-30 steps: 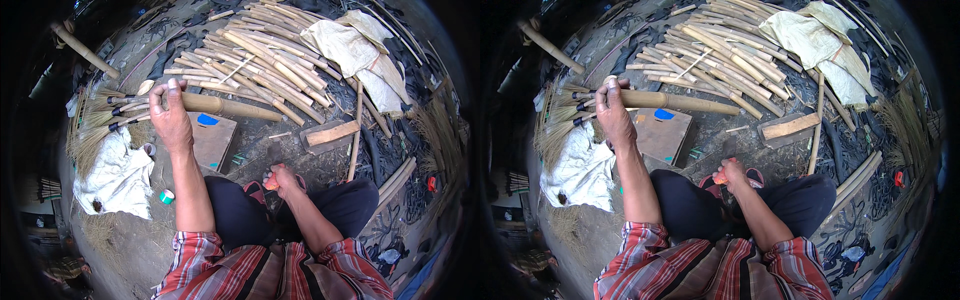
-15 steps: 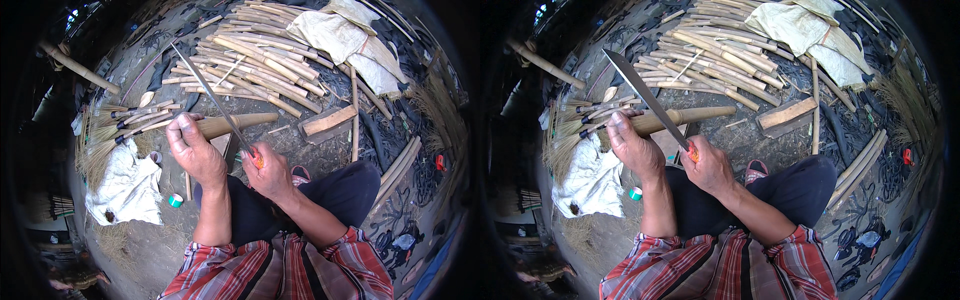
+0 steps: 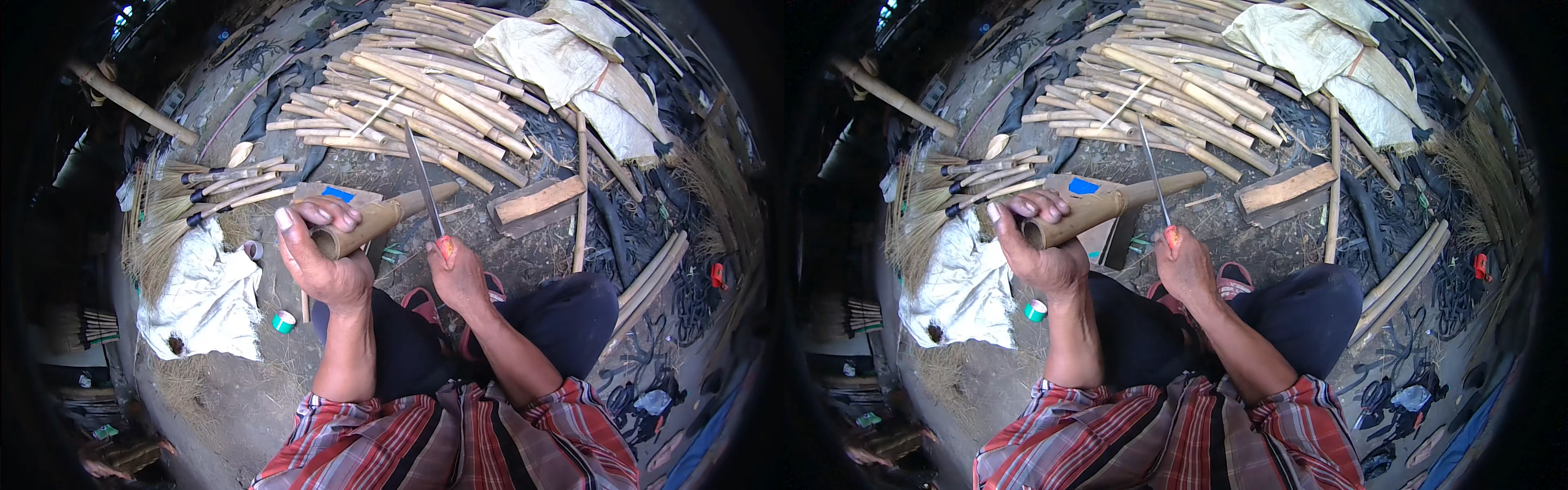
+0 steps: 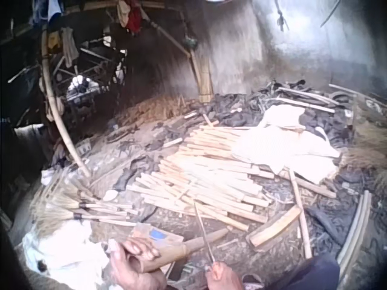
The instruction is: The person sits on the floor and uses a knife to sharpen the ends of bamboo sticks. They pick up sticks from a pile, hold them, and scrape the knife along the ends to create a point, then place the sticks back down.
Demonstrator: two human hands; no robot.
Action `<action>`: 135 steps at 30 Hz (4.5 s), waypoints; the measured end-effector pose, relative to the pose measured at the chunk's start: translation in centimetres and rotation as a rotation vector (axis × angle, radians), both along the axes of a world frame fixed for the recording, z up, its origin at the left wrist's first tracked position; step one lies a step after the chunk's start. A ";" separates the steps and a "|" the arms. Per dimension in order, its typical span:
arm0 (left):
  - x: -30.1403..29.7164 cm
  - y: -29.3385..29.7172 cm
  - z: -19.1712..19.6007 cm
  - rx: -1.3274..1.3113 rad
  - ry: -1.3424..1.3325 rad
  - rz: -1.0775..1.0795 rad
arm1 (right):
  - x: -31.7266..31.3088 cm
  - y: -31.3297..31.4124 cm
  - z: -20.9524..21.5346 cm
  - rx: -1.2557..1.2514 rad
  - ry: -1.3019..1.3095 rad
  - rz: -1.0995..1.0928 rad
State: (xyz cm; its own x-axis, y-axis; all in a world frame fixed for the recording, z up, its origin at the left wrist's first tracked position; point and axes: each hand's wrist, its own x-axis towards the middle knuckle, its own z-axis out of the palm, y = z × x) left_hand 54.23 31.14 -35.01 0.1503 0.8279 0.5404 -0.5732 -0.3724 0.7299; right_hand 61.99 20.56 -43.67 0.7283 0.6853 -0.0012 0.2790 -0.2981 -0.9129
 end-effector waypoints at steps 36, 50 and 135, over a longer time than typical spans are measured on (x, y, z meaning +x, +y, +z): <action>1.8 0.3 1.0 0.019 0.052 -0.064 | 1.1 -1.6 4.8 -0.015 -0.077 0.063; 1.0 1.9 2.6 -0.042 0.011 -0.090 | 3.0 -2.0 -0.2 -0.206 -0.005 -0.082; 0.5 3.6 -0.2 0.042 -0.231 -0.147 | 3.2 -2.0 2.1 0.240 -0.065 0.143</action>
